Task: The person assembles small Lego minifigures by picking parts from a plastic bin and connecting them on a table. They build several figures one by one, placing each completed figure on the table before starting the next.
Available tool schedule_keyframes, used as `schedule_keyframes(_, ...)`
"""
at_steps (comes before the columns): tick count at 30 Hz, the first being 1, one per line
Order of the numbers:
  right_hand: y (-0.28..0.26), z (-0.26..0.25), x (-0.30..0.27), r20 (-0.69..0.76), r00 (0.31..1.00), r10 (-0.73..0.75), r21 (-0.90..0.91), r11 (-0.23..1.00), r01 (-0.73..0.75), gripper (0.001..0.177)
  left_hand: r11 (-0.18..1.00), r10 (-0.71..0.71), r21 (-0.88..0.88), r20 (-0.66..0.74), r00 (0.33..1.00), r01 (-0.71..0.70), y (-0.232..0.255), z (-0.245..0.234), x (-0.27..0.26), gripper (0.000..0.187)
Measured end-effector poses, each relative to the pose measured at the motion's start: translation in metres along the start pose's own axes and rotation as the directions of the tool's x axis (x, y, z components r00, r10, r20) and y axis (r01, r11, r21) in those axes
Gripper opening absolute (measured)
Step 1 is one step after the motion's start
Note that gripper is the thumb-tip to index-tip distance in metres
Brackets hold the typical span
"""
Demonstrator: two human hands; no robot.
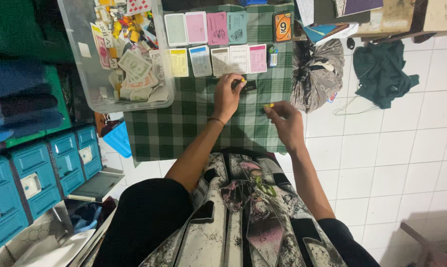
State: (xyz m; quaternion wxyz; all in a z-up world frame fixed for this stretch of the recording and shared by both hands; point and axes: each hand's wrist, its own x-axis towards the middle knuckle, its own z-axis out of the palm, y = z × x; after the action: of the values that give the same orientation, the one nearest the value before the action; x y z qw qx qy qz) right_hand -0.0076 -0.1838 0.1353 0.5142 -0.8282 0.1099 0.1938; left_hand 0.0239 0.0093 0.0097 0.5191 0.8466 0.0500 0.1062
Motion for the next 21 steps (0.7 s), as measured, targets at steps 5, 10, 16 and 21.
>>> schedule_keyframes(5, -0.018, -0.002, -0.001, -0.004, 1.000, -0.026, 0.298, 0.954, 0.026, 0.022, 0.777, -0.266, -0.476, 0.344, 0.900, 0.412, 0.032, -0.039, -0.002, 0.019)
schedule_keyframes(10, -0.055, -0.006, -0.009, 0.023, 0.994, -0.103, 0.451, 0.889, 0.082, 0.020, 0.810, -0.178, -0.495, 0.304, 0.936, 0.315, 0.086, -0.085, -0.009, 0.023)
schedule_keyframes(16, -0.102, -0.012, -0.023, 0.130, 0.973, -0.191, 0.580, 0.811, 0.082, 0.017, 0.764, -0.079, -0.598, 0.288, 0.954, 0.244, 0.147, -0.127, -0.007, 0.034)
schedule_keyframes(21, -0.132, -0.017, -0.039, 0.136, 0.954, -0.269, 0.525, 0.836, 0.161, 0.014, 0.823, 0.019, -0.561, 0.174, 0.985, 0.083, 0.189, -0.154, -0.014, 0.044)
